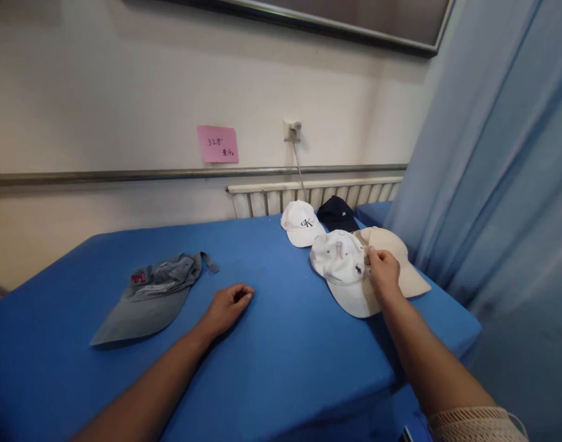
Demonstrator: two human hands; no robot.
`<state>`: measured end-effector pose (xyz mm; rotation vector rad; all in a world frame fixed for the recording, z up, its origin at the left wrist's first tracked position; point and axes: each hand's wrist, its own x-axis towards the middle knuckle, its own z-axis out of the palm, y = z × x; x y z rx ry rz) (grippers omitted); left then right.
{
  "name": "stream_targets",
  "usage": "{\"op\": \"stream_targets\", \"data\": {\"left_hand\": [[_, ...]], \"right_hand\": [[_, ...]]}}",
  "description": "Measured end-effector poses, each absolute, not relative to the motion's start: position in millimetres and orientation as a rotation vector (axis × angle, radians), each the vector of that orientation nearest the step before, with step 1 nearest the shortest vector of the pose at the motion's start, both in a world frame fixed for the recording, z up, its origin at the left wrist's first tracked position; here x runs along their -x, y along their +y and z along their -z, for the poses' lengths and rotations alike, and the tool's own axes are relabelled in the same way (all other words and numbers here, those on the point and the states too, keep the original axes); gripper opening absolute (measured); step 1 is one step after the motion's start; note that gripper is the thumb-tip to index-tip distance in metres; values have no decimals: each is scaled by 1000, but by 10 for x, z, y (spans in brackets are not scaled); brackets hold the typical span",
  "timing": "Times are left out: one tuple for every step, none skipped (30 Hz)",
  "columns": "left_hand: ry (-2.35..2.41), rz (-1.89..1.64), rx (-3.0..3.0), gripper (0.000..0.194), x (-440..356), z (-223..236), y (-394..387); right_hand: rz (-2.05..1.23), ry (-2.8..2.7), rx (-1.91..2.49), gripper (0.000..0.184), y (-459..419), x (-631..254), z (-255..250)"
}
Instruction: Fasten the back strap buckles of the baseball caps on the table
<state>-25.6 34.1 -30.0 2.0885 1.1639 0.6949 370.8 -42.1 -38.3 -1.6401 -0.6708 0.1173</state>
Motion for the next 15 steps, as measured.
{"op": "stream_targets", "data": {"left_hand": [[1155, -692, -2095, 22, 252, 291, 338], [1146, -694, -2098, 21, 247, 282, 335], [1140, -700, -2098, 21, 242, 273, 331], [1134, -707, -2098, 21, 236, 266, 327], [1132, -712, -2099, 21, 230, 260, 324], [1133, -714, -2100, 20, 227, 256, 321], [1134, -711, -2104, 20, 225, 254, 320], [1135, -702, -2110, 20, 226, 254, 320], [1135, -691, -2117, 20, 229, 256, 321], [1133, -680, -2126, 20, 235, 259, 324], [1128, -670, -2137, 21, 242, 264, 328], [1121, -658, -2148, 21, 249, 269, 332], [1112, -647, -2159, 22, 255, 273, 336], [1101, -639, -2171, 22, 259, 275, 340], [1092, -629, -2184, 22, 260, 274, 342]], "right_hand": [[-134, -602, 1603, 40, -462, -3722, 351], [-147, -535, 1563, 38, -504, -3729, 317], [-148, -485, 1525, 36, -545, -3730, 280], [-145, -446, 1477, 35, -581, -3722, 245], [-141, -418, 1431, 33, -612, -3709, 216], [-140, -400, 1394, 32, -638, -3690, 194], [-137, -387, 1369, 30, -663, -3668, 185], [-129, -375, 1360, 29, -690, -3644, 189], [-117, -361, 1363, 28, -722, -3619, 209], [-100, -342, 1372, 26, -761, -3591, 242], [-84, -320, 1387, 25, -810, -3561, 286], [-70, -293, 1398, 24, -868, -3527, 337], [-66, -266, 1403, 23, -933, -3486, 390], [-79, -243, 1406, 23, -1001, -3437, 442], [-100, -220, 1395, 23, -1069, -3379, 489]]}}
